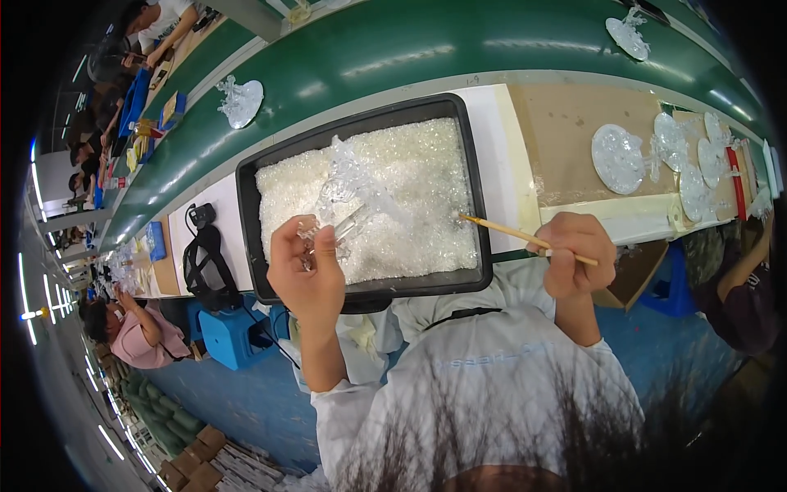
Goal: The worker applies adhesive to a circular plastic component using a brush and coats it with small transparent beads on an assembly line.
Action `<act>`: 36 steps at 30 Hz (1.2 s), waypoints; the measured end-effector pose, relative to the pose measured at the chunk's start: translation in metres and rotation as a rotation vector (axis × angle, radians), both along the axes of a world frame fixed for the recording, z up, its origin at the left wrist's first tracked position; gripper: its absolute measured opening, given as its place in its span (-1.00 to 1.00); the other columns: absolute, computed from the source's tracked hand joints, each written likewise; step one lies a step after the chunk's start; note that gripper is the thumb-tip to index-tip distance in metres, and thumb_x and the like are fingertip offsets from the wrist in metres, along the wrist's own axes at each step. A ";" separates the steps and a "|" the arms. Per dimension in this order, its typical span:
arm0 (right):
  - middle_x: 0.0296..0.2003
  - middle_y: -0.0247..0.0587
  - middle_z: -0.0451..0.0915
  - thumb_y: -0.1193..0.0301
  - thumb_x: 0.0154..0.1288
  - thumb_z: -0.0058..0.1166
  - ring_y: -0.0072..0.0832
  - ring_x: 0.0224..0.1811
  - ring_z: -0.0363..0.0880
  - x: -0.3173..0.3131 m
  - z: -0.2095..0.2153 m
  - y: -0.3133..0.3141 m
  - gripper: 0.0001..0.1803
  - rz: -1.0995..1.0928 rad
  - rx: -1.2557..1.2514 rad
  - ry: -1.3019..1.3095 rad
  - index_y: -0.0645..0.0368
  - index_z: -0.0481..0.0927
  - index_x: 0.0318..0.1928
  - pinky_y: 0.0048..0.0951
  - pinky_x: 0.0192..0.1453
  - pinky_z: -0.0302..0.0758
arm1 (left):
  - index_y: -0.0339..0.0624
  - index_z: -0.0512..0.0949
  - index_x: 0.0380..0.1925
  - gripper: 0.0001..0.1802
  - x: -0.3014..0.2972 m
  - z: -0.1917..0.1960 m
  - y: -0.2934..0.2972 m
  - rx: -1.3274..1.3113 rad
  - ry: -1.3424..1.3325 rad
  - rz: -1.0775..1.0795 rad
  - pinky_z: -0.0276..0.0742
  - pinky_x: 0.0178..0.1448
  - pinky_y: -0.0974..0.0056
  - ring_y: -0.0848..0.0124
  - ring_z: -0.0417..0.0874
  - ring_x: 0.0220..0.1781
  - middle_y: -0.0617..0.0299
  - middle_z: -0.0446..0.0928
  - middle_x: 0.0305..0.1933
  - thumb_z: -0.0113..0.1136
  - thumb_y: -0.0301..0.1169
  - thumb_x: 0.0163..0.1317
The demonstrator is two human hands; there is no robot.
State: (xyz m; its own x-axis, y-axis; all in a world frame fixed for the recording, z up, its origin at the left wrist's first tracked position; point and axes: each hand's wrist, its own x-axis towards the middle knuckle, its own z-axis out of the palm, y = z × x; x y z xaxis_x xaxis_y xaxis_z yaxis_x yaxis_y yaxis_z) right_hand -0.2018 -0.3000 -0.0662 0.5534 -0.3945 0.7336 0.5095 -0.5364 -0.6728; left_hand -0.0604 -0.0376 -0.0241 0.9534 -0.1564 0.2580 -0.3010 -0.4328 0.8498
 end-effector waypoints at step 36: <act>-0.26 -0.05 0.51 0.44 0.28 0.03 -0.28 -0.53 0.62 0.046 0.021 0.013 -0.90 0.415 -0.010 -0.446 0.18 0.48 -0.23 -0.46 -0.62 0.58 | 0.00 0.55 -0.22 -0.90 0.025 0.059 0.007 1.163 -1.832 -0.289 0.24 -0.42 0.37 0.41 0.41 -0.53 0.25 0.74 -0.28 0.27 -0.39 0.30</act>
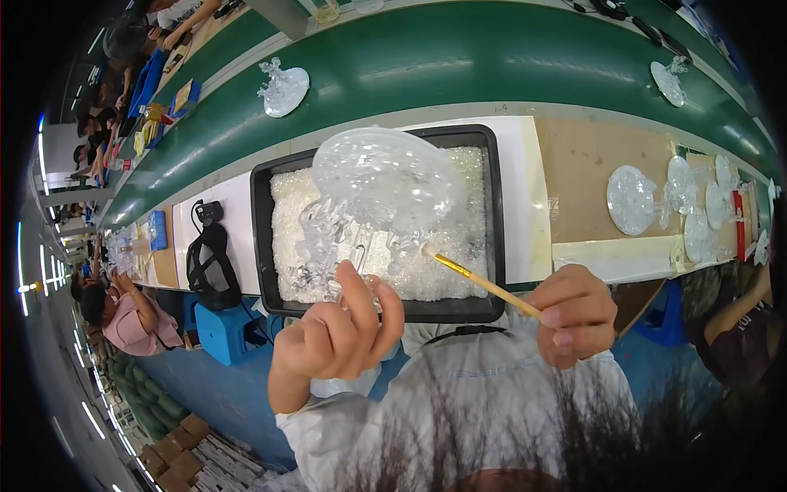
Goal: The worker applies adhesive to a circular plastic component using a brush and coats it with small transparent beads on an assembly line.
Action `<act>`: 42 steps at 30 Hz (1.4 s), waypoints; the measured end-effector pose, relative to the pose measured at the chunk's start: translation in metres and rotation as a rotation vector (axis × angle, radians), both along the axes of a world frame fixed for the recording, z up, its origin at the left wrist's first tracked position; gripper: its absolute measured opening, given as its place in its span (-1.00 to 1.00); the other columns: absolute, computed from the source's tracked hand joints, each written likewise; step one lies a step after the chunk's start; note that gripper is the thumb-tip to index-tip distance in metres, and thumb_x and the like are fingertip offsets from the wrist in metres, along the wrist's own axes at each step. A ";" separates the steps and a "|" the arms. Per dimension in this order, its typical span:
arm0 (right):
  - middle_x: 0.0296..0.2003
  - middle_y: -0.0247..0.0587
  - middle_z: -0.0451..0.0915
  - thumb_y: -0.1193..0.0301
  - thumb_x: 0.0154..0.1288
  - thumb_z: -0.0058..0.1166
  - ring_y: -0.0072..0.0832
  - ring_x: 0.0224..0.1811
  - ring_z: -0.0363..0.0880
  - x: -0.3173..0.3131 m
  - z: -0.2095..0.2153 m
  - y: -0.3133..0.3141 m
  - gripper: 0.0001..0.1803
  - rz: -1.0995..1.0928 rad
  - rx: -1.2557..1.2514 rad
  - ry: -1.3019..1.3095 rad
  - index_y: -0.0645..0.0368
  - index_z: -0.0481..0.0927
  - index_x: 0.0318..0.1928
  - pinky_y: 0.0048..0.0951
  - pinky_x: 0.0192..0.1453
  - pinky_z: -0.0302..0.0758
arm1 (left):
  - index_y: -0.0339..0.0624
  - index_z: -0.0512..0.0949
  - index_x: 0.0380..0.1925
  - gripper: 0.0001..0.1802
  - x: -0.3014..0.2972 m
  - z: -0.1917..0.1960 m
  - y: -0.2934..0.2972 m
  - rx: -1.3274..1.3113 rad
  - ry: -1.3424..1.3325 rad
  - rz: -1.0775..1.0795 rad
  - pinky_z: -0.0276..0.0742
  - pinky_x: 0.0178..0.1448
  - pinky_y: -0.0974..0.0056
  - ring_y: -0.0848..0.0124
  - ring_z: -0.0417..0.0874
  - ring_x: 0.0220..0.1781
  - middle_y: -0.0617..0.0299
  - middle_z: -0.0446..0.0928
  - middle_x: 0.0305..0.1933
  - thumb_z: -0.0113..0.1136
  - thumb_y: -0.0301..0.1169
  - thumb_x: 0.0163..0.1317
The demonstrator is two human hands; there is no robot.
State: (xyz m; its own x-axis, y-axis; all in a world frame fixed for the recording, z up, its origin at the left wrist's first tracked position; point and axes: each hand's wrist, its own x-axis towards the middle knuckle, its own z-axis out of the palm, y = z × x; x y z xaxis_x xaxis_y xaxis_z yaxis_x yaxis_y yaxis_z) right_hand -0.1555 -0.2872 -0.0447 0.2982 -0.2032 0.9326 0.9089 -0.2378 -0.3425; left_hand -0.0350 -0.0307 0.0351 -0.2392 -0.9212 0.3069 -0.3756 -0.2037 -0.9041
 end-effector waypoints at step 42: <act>-0.28 -0.11 0.50 0.45 0.30 0.02 -0.28 -0.53 0.61 0.011 0.014 0.000 -0.92 -0.024 -0.136 -0.006 0.14 0.41 -0.24 -0.45 -0.63 0.54 | 0.05 0.53 -0.36 -0.87 0.012 0.040 0.001 0.371 -0.430 -0.171 0.11 -0.20 0.38 0.64 0.42 -0.40 0.59 0.57 -0.33 0.31 -0.29 0.24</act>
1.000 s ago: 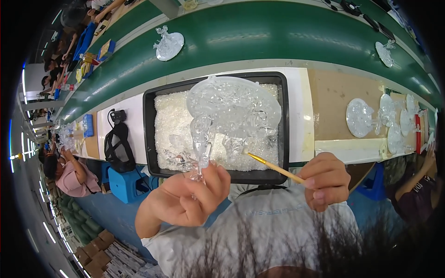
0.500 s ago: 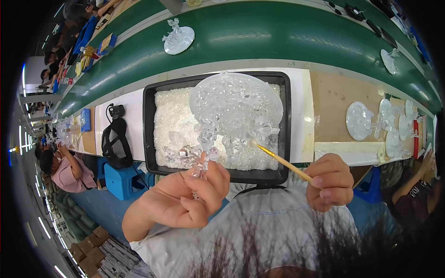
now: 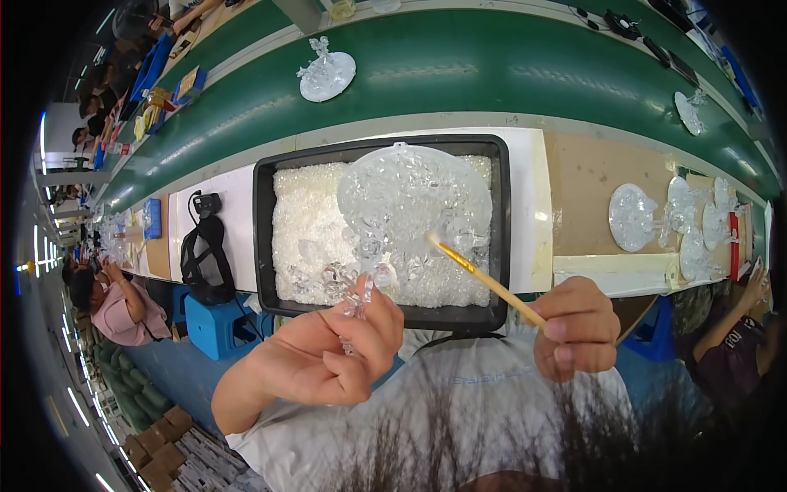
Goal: The worker applies adhesive to a circular plastic component using a brush and coats it with small transparent beads on an assembly line.
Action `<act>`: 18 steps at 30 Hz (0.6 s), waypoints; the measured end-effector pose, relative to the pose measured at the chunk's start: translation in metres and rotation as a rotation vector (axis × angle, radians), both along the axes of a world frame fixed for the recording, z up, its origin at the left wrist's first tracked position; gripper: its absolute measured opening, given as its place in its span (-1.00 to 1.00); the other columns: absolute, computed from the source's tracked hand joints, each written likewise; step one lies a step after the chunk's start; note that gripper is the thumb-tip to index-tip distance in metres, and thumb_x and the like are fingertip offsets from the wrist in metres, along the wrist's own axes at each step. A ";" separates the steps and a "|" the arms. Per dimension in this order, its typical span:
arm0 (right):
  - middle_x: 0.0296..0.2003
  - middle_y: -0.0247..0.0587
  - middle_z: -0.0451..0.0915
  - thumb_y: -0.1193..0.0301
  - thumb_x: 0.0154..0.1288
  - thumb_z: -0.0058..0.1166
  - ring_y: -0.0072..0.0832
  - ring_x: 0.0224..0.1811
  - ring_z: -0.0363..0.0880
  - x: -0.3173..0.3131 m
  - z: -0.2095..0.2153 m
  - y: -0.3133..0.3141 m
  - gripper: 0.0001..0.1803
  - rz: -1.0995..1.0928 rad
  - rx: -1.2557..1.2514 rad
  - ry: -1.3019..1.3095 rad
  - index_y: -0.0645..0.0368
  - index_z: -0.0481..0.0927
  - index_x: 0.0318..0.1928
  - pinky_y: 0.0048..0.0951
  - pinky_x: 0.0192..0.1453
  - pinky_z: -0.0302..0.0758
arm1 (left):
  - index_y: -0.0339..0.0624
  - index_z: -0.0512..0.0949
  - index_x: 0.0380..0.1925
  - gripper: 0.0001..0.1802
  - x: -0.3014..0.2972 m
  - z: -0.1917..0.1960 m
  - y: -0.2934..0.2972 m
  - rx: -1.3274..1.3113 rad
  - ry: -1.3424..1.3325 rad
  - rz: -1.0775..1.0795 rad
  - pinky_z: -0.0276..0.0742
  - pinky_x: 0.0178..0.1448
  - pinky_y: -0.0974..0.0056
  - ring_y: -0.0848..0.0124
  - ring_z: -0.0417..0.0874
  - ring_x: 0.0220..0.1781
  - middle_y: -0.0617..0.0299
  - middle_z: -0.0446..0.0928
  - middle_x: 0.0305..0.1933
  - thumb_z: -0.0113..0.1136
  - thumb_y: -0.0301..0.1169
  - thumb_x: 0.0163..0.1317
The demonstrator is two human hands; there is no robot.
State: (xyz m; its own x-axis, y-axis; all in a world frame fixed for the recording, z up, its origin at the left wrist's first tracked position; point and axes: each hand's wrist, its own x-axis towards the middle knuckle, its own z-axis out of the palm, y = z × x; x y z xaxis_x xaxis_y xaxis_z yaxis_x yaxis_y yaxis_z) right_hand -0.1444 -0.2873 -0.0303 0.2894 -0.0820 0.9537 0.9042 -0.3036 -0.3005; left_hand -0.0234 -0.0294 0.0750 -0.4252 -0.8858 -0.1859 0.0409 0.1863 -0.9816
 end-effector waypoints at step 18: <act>-0.16 -0.12 0.40 0.31 0.48 -0.06 -0.25 -0.51 0.57 -0.005 0.002 0.001 -0.84 -0.173 0.106 -0.023 0.13 0.38 -0.12 -0.43 -0.56 0.52 | -0.01 0.58 -0.29 -0.98 0.006 0.006 -0.005 0.083 -0.152 -0.188 0.10 -0.22 0.40 0.67 0.38 -0.39 0.64 0.64 -0.31 0.19 -0.40 0.29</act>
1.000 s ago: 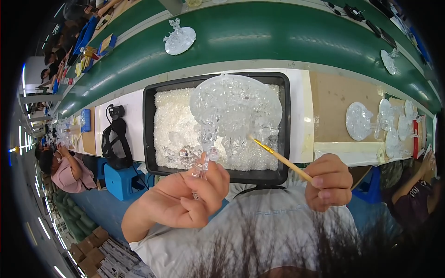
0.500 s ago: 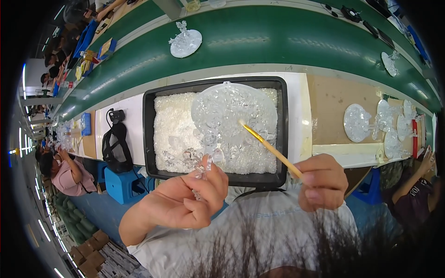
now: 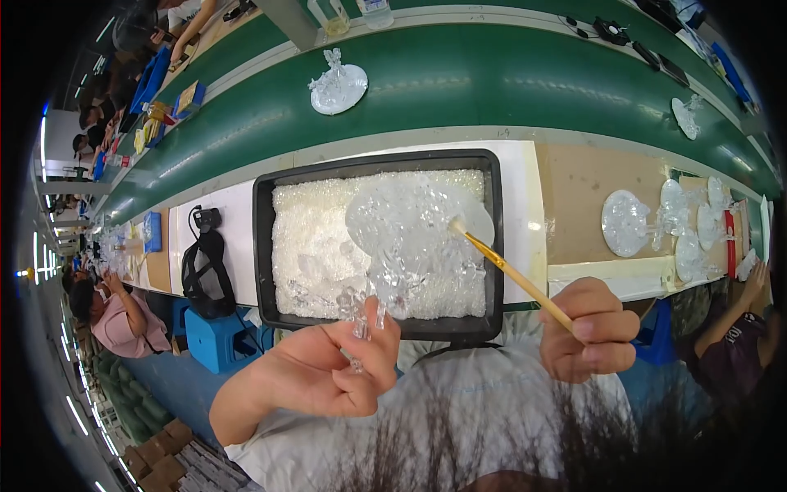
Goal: The worker applies adhesive to a circular plastic component using a brush and coats it with small transparent beads on an assembly line.
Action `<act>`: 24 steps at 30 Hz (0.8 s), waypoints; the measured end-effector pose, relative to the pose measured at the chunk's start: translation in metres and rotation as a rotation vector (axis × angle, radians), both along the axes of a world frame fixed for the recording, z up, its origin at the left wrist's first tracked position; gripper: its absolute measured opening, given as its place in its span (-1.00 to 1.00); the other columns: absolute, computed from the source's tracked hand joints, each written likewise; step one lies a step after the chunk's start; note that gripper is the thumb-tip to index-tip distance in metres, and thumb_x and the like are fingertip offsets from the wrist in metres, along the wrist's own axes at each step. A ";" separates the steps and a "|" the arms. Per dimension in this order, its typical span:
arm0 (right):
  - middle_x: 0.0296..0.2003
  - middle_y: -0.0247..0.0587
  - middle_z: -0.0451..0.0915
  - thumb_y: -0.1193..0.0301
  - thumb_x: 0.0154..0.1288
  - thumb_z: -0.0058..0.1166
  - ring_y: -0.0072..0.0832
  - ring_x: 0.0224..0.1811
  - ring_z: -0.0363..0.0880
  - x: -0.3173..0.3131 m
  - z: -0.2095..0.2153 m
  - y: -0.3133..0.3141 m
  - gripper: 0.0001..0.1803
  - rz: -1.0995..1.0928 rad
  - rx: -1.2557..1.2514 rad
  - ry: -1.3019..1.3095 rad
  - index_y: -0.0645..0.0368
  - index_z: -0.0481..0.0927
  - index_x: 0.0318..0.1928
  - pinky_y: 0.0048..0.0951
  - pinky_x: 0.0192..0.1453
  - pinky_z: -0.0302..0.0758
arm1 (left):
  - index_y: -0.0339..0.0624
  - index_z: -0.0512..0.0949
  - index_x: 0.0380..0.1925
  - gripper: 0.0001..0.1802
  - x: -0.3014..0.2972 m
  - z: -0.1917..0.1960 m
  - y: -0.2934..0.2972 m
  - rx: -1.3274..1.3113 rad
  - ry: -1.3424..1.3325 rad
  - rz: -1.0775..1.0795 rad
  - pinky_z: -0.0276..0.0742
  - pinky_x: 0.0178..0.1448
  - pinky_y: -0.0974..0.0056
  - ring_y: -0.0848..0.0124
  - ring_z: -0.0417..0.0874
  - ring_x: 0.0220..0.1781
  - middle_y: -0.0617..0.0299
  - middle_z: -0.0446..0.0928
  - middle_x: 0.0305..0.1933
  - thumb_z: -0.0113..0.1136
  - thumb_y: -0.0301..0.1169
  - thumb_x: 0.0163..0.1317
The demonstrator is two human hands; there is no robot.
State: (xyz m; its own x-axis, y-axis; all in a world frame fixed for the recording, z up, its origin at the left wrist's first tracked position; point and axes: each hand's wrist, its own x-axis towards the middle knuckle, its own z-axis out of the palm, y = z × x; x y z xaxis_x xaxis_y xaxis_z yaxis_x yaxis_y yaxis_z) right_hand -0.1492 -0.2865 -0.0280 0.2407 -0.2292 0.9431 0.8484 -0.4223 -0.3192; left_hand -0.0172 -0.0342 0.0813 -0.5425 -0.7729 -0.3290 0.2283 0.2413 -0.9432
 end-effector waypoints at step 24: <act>-0.31 -0.03 0.54 0.42 0.32 0.08 -0.34 -0.60 0.54 0.015 0.008 -0.017 -0.85 0.133 0.067 0.017 0.21 0.41 -0.25 -0.44 -0.67 0.51 | 0.11 0.55 -0.24 -0.84 -0.002 -0.001 0.008 0.020 0.088 0.108 0.11 -0.23 0.35 0.63 0.45 -0.35 0.62 0.52 -0.32 0.28 -0.18 0.27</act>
